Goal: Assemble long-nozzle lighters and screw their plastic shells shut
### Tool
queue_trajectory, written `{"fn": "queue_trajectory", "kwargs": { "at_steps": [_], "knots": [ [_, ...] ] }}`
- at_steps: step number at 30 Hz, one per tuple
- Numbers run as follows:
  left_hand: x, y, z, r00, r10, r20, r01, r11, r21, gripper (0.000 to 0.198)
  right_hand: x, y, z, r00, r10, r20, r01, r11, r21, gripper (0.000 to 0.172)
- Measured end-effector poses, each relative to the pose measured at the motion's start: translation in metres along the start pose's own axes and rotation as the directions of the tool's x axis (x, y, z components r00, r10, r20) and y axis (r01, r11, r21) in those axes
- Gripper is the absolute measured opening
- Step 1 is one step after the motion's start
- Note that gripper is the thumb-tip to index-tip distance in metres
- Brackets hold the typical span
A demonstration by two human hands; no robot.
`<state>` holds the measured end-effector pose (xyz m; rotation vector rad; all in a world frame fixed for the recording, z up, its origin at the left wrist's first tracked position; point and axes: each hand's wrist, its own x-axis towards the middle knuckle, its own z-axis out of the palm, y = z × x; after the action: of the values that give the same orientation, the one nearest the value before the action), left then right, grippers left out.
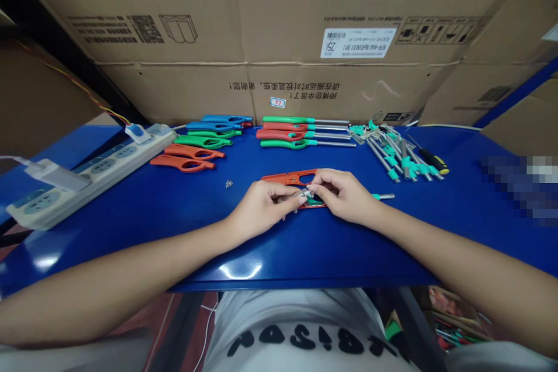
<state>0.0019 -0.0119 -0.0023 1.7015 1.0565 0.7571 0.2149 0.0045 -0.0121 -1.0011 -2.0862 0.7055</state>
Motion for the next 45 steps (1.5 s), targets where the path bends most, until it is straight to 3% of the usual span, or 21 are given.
{"fn": "queue_trajectory", "kwargs": {
  "at_steps": [8,13,21,32,45],
  "knots": [
    [0.002,0.007,-0.004,0.998,-0.069,0.0,0.069,0.995,-0.078,0.026,0.005,-0.004,-0.009,0.976,0.175,0.127,-0.202,0.946,0.252,0.043],
    [0.001,0.008,-0.004,0.997,-0.068,-0.025,0.065,0.993,-0.094,0.026,0.008,-0.003,-0.014,0.954,0.211,0.215,-0.275,0.9,0.338,0.047],
    [0.0,0.004,-0.002,0.998,-0.052,-0.038,0.047,0.992,-0.116,0.032,0.007,-0.007,-0.009,0.956,0.258,0.138,-0.292,0.885,0.364,0.048],
    [0.0,-0.004,0.001,0.997,0.056,-0.053,-0.056,0.998,0.008,0.029,0.003,-0.002,-0.002,0.954,0.273,0.122,-0.297,0.915,0.274,0.039],
    [-0.001,0.007,-0.002,0.997,-0.06,-0.047,0.056,0.995,-0.088,0.023,0.009,-0.005,-0.013,0.937,0.331,0.109,-0.346,0.848,0.402,0.047]
  ]
}}
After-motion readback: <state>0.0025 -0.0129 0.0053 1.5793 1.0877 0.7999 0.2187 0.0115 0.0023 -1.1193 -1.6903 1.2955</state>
